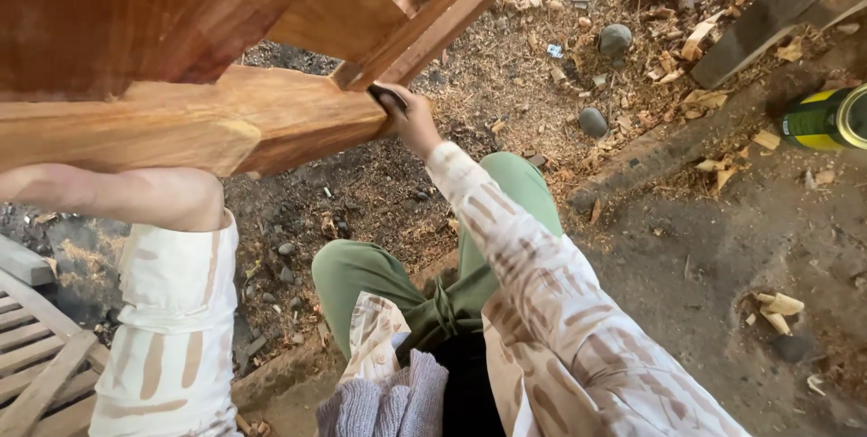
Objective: Sanding a wooden furniture component with a sanding block
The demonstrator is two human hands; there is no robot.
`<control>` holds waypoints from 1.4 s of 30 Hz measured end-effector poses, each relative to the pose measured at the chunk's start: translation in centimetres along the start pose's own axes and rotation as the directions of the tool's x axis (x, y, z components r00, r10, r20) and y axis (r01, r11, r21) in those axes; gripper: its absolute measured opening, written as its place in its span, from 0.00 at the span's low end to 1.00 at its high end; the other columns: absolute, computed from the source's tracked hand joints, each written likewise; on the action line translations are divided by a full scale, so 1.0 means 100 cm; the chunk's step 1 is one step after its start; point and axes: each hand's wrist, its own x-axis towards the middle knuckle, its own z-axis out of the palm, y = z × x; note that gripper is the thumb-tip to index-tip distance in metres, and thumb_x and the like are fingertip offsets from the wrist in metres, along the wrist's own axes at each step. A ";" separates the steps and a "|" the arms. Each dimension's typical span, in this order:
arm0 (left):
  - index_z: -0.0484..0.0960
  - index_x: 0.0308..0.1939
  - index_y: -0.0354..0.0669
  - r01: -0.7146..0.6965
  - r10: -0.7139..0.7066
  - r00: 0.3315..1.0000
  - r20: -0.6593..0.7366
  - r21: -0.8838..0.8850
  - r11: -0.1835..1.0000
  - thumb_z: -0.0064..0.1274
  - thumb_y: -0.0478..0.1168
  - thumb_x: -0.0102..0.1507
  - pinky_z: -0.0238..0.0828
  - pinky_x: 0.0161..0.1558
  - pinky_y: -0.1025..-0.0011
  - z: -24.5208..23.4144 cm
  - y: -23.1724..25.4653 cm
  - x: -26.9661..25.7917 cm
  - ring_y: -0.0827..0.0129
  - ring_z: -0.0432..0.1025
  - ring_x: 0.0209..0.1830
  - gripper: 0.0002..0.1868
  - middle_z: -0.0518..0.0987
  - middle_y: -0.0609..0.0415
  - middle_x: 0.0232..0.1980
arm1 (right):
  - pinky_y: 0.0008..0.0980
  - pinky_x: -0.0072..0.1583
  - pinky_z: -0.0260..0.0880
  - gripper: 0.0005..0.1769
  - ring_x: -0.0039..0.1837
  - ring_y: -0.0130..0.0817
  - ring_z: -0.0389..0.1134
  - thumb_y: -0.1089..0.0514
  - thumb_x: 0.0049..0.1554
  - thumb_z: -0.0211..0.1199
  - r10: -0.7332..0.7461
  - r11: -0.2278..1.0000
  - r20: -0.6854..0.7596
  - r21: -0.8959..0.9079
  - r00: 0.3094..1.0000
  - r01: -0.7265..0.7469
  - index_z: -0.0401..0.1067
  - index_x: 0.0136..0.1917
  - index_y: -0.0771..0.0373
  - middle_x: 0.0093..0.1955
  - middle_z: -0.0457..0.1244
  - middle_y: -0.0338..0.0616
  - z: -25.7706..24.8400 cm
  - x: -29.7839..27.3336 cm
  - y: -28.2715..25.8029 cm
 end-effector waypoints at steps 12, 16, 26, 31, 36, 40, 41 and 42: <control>0.56 0.79 0.21 0.050 -0.048 0.997 -0.062 0.035 0.998 0.34 0.52 0.62 0.60 0.80 0.37 -0.007 0.000 0.001 0.31 0.55 0.83 0.47 0.52 0.26 0.87 | 0.35 0.57 0.82 0.16 0.59 0.43 0.72 0.62 0.63 0.54 0.327 0.945 0.124 -0.051 0.937 -0.323 0.72 0.64 0.60 0.61 0.68 0.53 -0.014 0.006 -0.017; 0.57 0.78 0.31 0.154 -0.146 0.988 -0.056 0.217 0.964 0.46 0.58 0.51 0.70 0.77 0.38 -0.025 0.001 0.010 0.32 0.58 0.83 0.55 0.54 0.31 0.86 | 0.40 0.66 0.72 0.15 0.60 0.42 0.72 0.62 0.59 0.60 0.279 0.957 0.076 -0.105 0.957 -0.271 0.75 0.59 0.62 0.57 0.71 0.48 -0.005 0.022 -0.001; 0.61 0.76 0.24 0.189 -0.174 0.979 -0.107 0.144 0.971 0.44 0.56 0.50 0.70 0.76 0.34 -0.003 0.001 -0.001 0.26 0.64 0.78 0.55 0.61 0.24 0.83 | 0.36 0.64 0.74 0.15 0.63 0.48 0.66 0.62 0.61 0.53 0.424 0.879 0.040 0.222 0.905 -0.421 0.75 0.58 0.53 0.71 0.59 0.58 -0.017 -0.029 -0.003; 0.71 0.63 0.31 0.066 -0.130 0.983 0.132 0.410 0.910 0.50 0.68 0.54 0.74 0.59 0.44 -0.044 -0.003 0.010 0.38 0.71 0.57 0.48 0.71 0.29 0.62 | 0.39 0.68 0.68 0.29 0.67 0.46 0.62 0.62 0.53 0.60 0.425 0.833 0.078 0.357 0.902 -0.423 0.64 0.68 0.63 0.69 0.59 0.54 -0.008 -0.038 -0.121; 0.74 0.63 0.24 -0.240 0.089 0.806 0.585 0.185 0.953 0.38 0.50 0.81 0.58 0.72 0.33 -0.053 -0.012 0.021 0.32 0.64 0.68 0.27 0.72 0.29 0.66 | 0.48 0.78 0.62 0.37 0.76 0.57 0.58 0.79 0.59 0.57 -0.201 0.978 -0.011 -0.060 0.980 0.200 0.58 0.76 0.52 0.80 0.47 0.64 -0.003 -0.046 -0.053; 0.68 0.67 0.23 -0.029 0.013 0.984 0.175 0.085 0.996 0.47 0.39 0.66 0.55 0.78 0.44 -0.053 -0.010 0.017 0.43 0.57 0.77 0.28 0.64 0.30 0.74 | 0.34 0.67 0.65 0.33 0.66 0.43 0.59 0.53 0.53 0.61 0.709 0.369 0.098 0.792 0.698 -0.486 0.63 0.70 0.63 0.69 0.52 0.54 -0.008 -0.031 -0.118; 0.73 0.62 0.20 -0.228 0.082 0.819 0.568 0.191 0.955 0.39 0.50 0.80 0.58 0.72 0.39 -0.078 -0.013 0.029 0.33 0.64 0.66 0.28 0.71 0.26 0.64 | 0.36 0.68 0.66 0.39 0.68 0.44 0.57 0.52 0.48 0.65 0.652 0.452 0.060 0.770 0.756 -0.451 0.60 0.69 0.69 0.68 0.47 0.51 -0.005 -0.028 -0.133; 0.73 0.62 0.20 -0.227 0.087 0.820 0.566 0.181 0.957 0.39 0.50 0.80 0.58 0.72 0.39 -0.076 -0.014 0.032 0.33 0.64 0.66 0.28 0.71 0.26 0.64 | 0.36 0.68 0.66 0.39 0.68 0.44 0.57 0.52 0.48 0.65 0.645 0.461 0.055 0.768 0.762 -0.446 0.60 0.69 0.69 0.68 0.47 0.51 0.005 -0.039 -0.117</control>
